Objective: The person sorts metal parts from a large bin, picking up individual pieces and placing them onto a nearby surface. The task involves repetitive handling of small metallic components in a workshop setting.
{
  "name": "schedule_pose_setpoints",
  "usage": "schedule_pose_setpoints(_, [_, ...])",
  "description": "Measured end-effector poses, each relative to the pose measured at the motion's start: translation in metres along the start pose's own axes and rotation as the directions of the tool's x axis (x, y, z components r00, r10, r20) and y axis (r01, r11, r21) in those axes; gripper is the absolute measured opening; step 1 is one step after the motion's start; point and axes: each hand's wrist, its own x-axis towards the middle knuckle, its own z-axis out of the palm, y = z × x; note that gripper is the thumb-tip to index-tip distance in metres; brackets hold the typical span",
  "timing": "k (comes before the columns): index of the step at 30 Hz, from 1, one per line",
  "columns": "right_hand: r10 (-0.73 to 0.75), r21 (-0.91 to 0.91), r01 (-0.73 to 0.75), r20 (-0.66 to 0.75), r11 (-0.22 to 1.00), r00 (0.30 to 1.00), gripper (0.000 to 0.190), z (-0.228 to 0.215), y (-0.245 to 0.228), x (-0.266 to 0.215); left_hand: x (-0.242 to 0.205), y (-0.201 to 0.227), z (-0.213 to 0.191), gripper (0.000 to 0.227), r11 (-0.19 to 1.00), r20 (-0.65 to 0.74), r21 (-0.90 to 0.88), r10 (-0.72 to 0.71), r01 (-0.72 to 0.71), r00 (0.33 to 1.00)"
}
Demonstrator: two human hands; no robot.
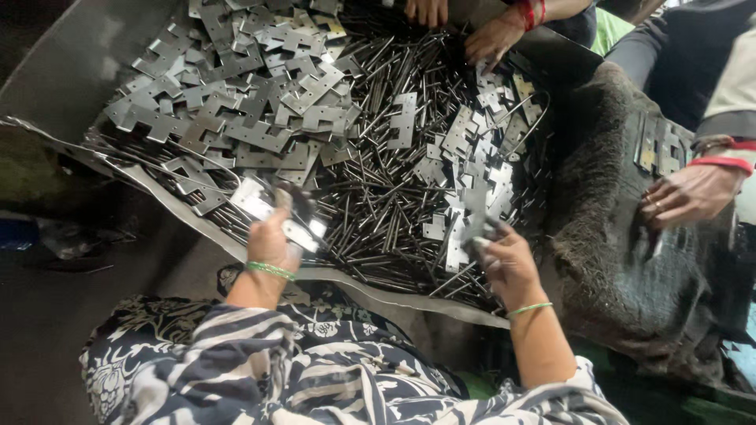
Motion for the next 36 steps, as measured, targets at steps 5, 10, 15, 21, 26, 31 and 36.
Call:
schedule_pose_setpoints(5, [-0.077,-0.23,0.147,0.289,0.962,0.954,0.063,0.07,0.034,-0.021,-0.012,-0.054,0.01,0.036,0.955,0.304,-0.122,-0.222,0.269,0.926])
schedule_pose_setpoints(10, [-0.333,-0.482,0.798,0.733,0.361,0.594,0.068,0.119,0.061,-0.047,-0.011,-0.113,0.007,0.044,0.843,0.48,-0.291,-0.28,0.452,0.831])
schedule_pose_setpoints(15, [-0.042,-0.434,0.201,0.35,0.878,0.936,0.06,0.116,0.034,-0.024,0.017,-0.114,0.021,0.074,0.876,0.367,0.477,-0.267,0.066,0.891])
schedule_pose_setpoints(21, [-0.359,-0.084,0.353,-0.083,0.932,0.93,0.04,0.0,-0.053,0.005,0.111,-0.04,0.014,0.1,-0.541,0.592,0.743,0.257,-0.394,0.764])
schedule_pose_setpoints(26, [-0.877,-0.984,-0.135,0.035,-0.113,0.479,0.044,-0.154,-0.087,0.02,0.132,-0.026,0.002,0.089,-0.607,0.407,0.781,0.317,-0.146,0.857])
schedule_pose_setpoints(31, [-0.824,-0.923,-0.307,0.018,-0.232,0.567,0.06,-0.204,-0.072,0.016,0.132,-0.027,0.009,0.061,-0.561,0.37,0.818,0.341,-0.129,0.864])
schedule_pose_setpoints(36, [-0.805,-0.915,0.073,0.384,-0.396,0.451,0.044,-0.111,-0.054,0.039,0.111,-0.036,0.015,0.058,-0.614,0.523,0.75,0.324,-0.245,0.789])
